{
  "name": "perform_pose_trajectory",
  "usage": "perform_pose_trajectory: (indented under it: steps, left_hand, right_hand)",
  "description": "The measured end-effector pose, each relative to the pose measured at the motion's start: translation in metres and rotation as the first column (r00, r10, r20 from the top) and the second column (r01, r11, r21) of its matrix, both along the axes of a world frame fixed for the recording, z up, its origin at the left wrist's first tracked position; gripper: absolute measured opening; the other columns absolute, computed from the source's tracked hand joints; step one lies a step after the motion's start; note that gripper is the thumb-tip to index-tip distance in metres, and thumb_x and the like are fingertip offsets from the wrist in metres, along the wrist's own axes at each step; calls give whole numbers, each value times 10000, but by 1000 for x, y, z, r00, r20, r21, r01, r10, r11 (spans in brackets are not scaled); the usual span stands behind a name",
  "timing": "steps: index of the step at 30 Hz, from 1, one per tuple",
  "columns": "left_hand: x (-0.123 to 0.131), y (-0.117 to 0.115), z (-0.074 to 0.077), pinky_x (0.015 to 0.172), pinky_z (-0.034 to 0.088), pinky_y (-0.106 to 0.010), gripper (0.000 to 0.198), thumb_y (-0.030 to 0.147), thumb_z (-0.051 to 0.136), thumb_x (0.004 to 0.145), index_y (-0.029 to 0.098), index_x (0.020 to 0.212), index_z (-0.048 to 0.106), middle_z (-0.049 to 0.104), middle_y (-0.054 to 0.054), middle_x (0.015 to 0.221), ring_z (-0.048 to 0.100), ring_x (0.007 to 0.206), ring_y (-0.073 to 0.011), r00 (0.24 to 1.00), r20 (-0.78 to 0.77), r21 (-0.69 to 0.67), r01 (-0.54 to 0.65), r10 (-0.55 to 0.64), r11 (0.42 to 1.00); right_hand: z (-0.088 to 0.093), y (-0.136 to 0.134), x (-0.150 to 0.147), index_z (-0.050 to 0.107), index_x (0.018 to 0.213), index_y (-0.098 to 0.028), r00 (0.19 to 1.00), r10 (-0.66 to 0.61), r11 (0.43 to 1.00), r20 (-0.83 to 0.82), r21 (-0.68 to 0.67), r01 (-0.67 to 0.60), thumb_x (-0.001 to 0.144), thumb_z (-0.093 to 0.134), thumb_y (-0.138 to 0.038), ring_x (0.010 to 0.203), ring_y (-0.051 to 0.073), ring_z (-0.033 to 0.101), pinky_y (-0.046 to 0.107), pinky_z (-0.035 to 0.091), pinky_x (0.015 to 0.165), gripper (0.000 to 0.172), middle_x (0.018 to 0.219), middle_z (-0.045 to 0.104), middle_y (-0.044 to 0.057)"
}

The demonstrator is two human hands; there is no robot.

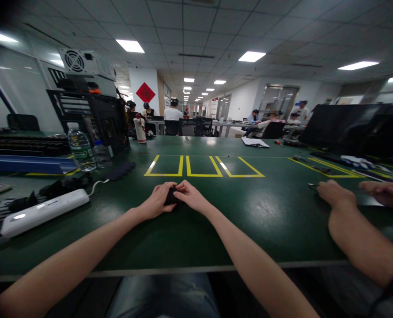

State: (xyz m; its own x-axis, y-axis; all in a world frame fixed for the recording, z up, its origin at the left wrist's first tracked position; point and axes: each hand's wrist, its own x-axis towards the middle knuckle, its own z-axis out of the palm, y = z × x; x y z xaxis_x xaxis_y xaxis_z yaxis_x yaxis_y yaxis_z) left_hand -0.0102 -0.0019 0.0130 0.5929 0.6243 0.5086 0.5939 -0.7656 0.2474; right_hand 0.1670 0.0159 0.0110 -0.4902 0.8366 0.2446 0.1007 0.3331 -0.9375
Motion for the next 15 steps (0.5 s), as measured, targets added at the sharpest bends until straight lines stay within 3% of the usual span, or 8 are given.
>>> perform_pose_trajectory:
  steps: [7,15]
  left_hand:
    - [1,3,-3,909,285,-416,567,256,579,675,190,1153,282,434,-80,1108,429,1032,-234,1000,8,20,-20,20,1000]
    - [1,4,-5,904,287,-409,574,244,579,670,197,1156,278,433,-71,1103,430,1027,-226,1000,14,15,-15,15,1000]
  right_hand:
    - [1,1,0,481,931,-179,1000,-19,996,15,-88,21,683,583,-333,874,162,523,366,438,785,309,915,525,39]
    - [7,-7,1,445,879,-193,996,75,996,-42,-36,-77,601,669,-260,890,147,516,351,417,814,364,882,520,6]
